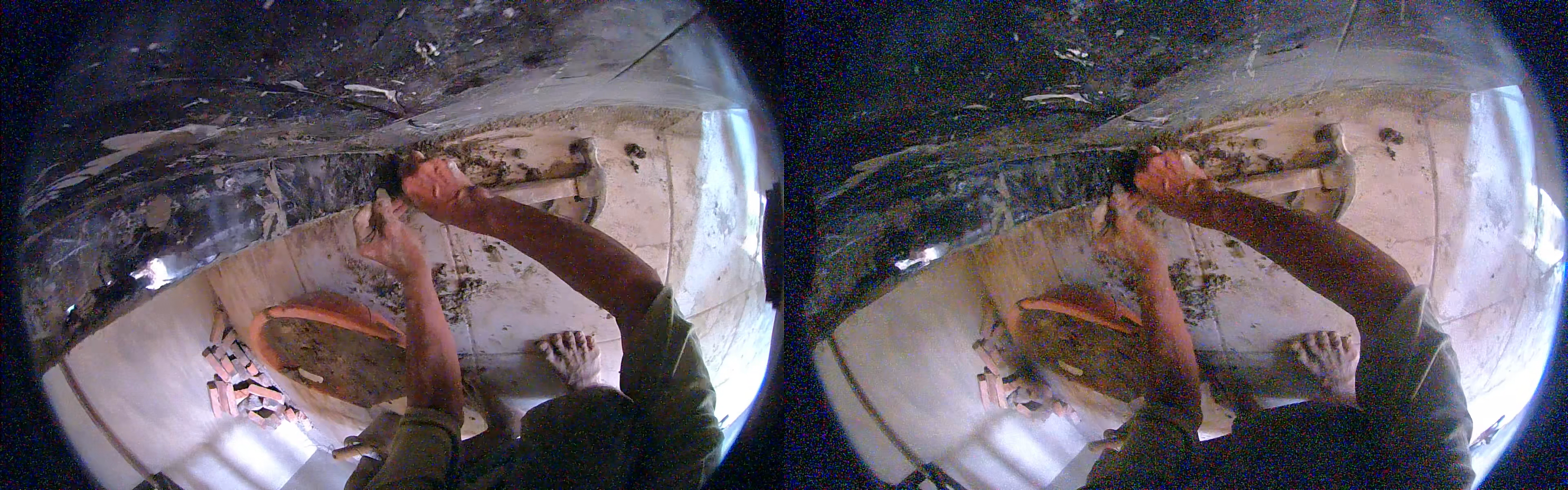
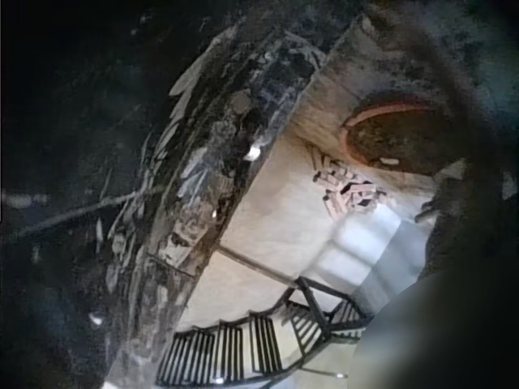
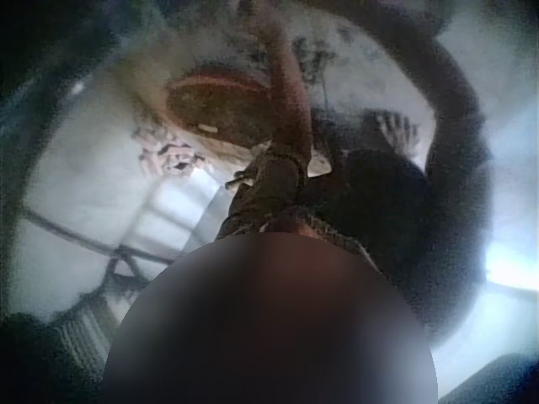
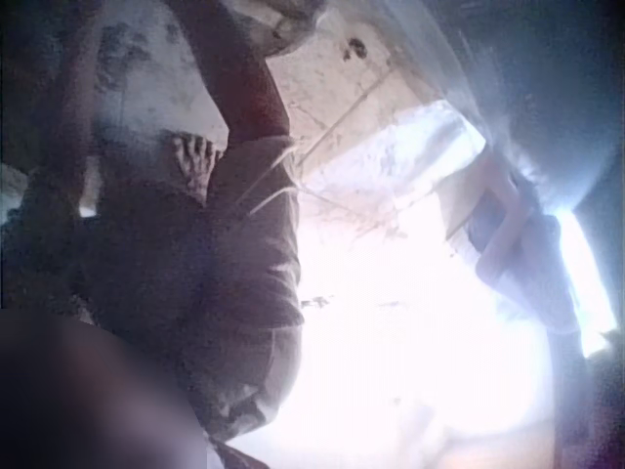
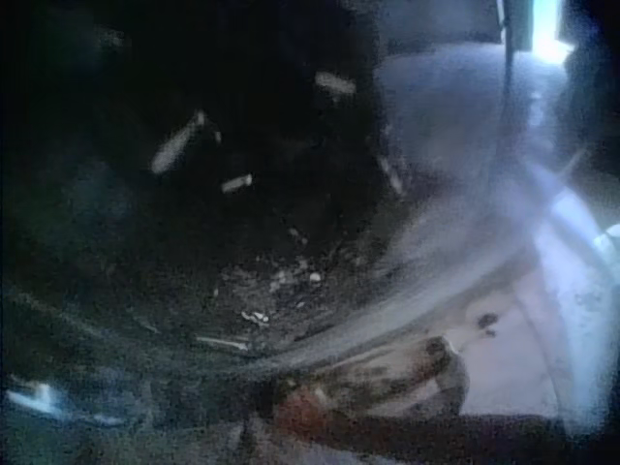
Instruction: The person applies mortar to the back of a tile using a trowel and then presses the tile into place on the wall, using a hammer to tap it for alignment.
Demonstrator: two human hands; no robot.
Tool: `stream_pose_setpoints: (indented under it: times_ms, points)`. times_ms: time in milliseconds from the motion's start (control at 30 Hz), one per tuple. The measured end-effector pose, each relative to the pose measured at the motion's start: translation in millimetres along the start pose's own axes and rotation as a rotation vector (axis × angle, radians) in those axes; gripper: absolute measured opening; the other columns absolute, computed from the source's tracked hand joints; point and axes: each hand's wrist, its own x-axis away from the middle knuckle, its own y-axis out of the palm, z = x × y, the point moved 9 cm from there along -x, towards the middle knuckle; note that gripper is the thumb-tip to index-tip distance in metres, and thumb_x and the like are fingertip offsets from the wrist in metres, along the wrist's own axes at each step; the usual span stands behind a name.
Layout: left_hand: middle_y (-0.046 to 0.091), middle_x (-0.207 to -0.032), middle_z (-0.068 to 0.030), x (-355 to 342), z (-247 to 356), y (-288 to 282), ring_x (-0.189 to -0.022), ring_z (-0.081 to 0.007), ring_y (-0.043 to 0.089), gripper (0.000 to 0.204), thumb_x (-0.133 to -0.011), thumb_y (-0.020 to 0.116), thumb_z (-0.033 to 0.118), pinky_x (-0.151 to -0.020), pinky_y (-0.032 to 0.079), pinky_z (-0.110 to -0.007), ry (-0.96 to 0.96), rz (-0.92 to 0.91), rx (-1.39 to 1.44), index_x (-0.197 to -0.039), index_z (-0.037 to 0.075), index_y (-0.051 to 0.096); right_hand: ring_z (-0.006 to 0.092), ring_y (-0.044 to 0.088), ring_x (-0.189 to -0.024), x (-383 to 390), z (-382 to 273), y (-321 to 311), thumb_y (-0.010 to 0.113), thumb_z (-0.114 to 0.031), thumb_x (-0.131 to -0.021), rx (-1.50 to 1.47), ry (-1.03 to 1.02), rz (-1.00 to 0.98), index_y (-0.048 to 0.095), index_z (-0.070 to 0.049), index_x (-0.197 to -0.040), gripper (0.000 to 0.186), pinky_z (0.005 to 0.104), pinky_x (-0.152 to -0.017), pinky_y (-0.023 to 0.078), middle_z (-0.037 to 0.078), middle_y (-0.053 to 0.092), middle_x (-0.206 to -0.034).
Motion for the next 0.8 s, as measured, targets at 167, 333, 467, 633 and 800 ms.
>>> stream_pose_setpoints:
  times_ms: [167,333,467,633,800]
  points:
    - [0.062,-0.076,-0.0124,-0.2,7.4,-1.8,-0.066,-0.0196,0.063,0.014,-0.084,0.065,0.008,-0.063,0.054,-0.031,0.072,-0.01,-0.051,-0.084,-0.003,0.056,0.0278,0.056,-0.084,4.9,53.5,15.4,0.061,-0.01,-0.067,-0.488,0.588,-1.081,0.056,-0.003,-0.089,0.024,0.0427,-0.075,0.049,0.013,0.056,-0.087]
    - [0.063,-0.076,-0.0126,3.3,16.0,-7.6,-0.066,-0.0197,0.063,0.013,-0.084,0.064,0.007,-0.063,0.052,-0.029,0.068,0.053,-0.077,-0.087,-0.003,0.057,0.0315,0.049,-0.108,56.5,131.7,-108.4,0.069,-0.027,-0.073,-0.082,0.455,-0.62,0.06,-0.007,-0.105,0.038,0.0473,-0.085,0.046,0.012,0.054,-0.112]
    - [0.064,-0.074,-0.0139,1.7,7.6,-3.0,-0.064,-0.0198,0.063,0.011,-0.083,0.063,0.005,-0.063,0.051,-0.029,0.052,0.04,-0.051,-0.086,-0.003,0.057,0.0407,0.036,-0.126,94.7,120.0,-134.8,0.067,-0.044,-0.075,-0.21,0.195,-0.782,0.046,-0.008,-0.128,0.068,0.0572,-0.109,0.021,0.016,0.046,-0.129]
    - [0.064,-0.073,-0.0152,0.9,10.6,0.0,-0.063,-0.0204,0.063,0.01,-0.083,0.061,0.006,-0.063,0.052,-0.03,0.029,0.037,-0.014,-0.084,-0.002,0.055,0.0362,0.042,-0.119,89.5,119.4,-137.5,0.075,-0.043,-0.059,-0.258,-0.124,-0.896,0.044,-0.008,-0.13,0.085,0.0591,-0.11,0.023,0.015,0.049,-0.116]
    - [0.064,-0.074,-0.0161,-15.7,-35.8,-18.7,-0.063,-0.0209,0.063,0.01,-0.084,0.058,0.007,-0.063,0.053,-0.031,0.048,0.006,0.028,-0.083,-0.002,0.055,0.0344,0.046,-0.114,104.0,123.2,-125.0,0.076,-0.04,-0.055,-0.165,-0.391,-0.688,0.045,-0.013,-0.13,0.086,0.0546,-0.102,0.035,0.014,0.05,-0.113]
